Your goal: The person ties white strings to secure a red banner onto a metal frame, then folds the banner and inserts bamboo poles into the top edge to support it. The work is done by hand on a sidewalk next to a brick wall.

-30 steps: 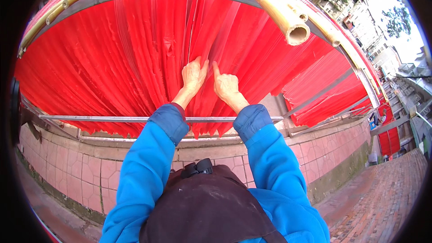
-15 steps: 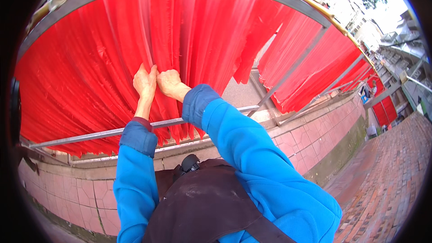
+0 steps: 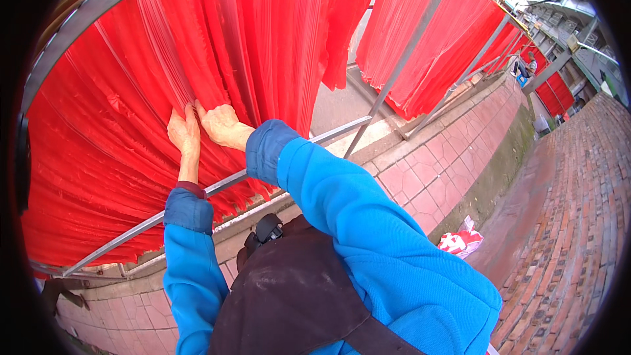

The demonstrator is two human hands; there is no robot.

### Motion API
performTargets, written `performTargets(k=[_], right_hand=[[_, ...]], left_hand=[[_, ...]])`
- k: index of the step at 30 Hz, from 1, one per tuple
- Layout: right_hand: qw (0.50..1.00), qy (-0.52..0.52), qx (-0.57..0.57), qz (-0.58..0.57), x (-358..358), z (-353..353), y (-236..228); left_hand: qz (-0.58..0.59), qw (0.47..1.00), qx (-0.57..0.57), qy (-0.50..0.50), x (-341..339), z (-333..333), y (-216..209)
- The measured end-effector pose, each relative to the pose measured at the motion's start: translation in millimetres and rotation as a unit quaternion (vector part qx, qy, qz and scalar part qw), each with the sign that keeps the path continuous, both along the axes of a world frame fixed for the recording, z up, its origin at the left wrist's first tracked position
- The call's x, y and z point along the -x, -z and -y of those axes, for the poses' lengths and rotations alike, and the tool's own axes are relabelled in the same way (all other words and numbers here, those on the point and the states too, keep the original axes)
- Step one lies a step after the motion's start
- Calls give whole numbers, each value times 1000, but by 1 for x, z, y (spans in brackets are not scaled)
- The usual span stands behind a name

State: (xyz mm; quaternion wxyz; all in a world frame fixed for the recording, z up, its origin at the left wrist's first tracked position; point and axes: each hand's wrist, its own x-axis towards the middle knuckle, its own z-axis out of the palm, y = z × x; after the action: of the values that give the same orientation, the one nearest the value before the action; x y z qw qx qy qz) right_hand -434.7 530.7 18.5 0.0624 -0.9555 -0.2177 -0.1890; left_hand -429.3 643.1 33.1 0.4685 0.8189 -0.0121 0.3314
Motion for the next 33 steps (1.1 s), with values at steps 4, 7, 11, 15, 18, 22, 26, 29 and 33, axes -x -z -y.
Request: performTargets(k=[4,7,11,15,18,22,26,29,33], right_hand=[[996,12,54,-72,-5,-8,5],[997,9,49,-61,-3,-6,7],[1000,14,12,-20,9,-2,6],[999,21,18,-21,17,4,4],[999,25,24,-14,19,15,2],[998,39,39,-15,20,27,2],[999,35,25,-10,17,21,4],[999,15,10,-46,16,6,7],[994,36,16,-99,12,-3,6]], left_hand=[[-37,999,-30,-17,-3,2,3],[-53,996,-59,-41,-6,1,7],[-66,997,-34,-28,-5,-6,13],[-46,998,-43,-25,-1,-11,14],[-40,997,-59,-34,-2,-12,13],[-50,997,-51,-31,-3,-13,13],[-52,998,-25,-12,-5,-6,12],[-75,997,-28,7,-1,1,13],[-130,989,-62,-32,-1,0,14]])
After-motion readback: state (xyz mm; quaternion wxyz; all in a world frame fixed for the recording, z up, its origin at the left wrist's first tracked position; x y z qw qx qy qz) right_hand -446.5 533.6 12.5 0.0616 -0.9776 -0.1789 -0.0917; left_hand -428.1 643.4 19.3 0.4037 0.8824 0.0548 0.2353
